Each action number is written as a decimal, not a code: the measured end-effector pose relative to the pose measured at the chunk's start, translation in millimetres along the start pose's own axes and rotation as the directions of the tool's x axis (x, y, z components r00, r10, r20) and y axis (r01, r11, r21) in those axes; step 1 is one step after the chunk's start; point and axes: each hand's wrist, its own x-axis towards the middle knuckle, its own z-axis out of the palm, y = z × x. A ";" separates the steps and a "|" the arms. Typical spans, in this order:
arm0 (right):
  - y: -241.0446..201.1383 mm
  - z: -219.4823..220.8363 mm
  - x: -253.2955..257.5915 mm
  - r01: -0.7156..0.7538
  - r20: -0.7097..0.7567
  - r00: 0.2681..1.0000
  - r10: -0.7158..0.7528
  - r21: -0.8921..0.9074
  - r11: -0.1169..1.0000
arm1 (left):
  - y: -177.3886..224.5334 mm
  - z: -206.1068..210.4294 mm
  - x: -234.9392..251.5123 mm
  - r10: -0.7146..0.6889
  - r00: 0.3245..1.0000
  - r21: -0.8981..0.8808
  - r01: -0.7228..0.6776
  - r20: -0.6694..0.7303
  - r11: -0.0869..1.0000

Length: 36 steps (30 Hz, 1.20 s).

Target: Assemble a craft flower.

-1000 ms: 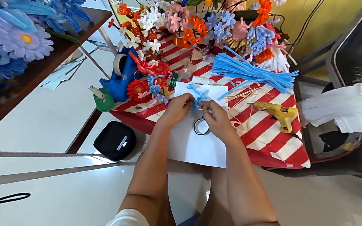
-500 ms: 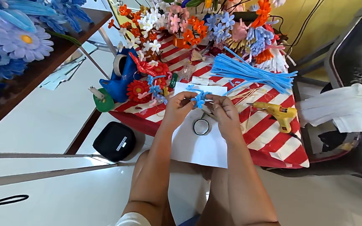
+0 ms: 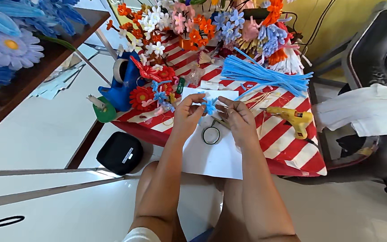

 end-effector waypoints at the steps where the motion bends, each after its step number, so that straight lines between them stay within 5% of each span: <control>1: -1.5 0.0 -1.1 0.016 0.016 1.000 -0.016 0.040 0.999 | -0.5 0.1 -0.3 0.029 1.000 0.007 -0.029 0.000 1.000; 10: -15.8 4.6 -11.3 0.112 0.129 0.978 -0.162 0.329 0.938 | 0.5 0.7 -4.6 0.321 0.947 0.036 -0.321 -0.018 0.947; 15: -20.6 4.7 -13.7 0.199 0.122 0.962 -0.245 0.301 0.933 | 19.6 4.9 -7.5 0.374 0.927 0.126 -0.376 0.036 0.918; 20: -19.0 3.9 -14.7 0.226 0.119 0.955 -0.273 0.305 0.925 | -1.7 2.8 -3.4 0.503 0.863 0.066 -0.505 0.040 0.861; 30: -22.7 1.2 -16.9 0.323 0.164 0.923 -0.349 0.167 0.932 | 1.4 1.2 -2.2 0.731 0.677 0.350 -0.707 0.084 0.614; 36: -22.4 2.5 -17.5 0.330 0.107 0.926 -0.361 0.230 0.915 | 1.8 4.6 -5.6 0.678 0.734 0.215 -0.668 0.037 0.712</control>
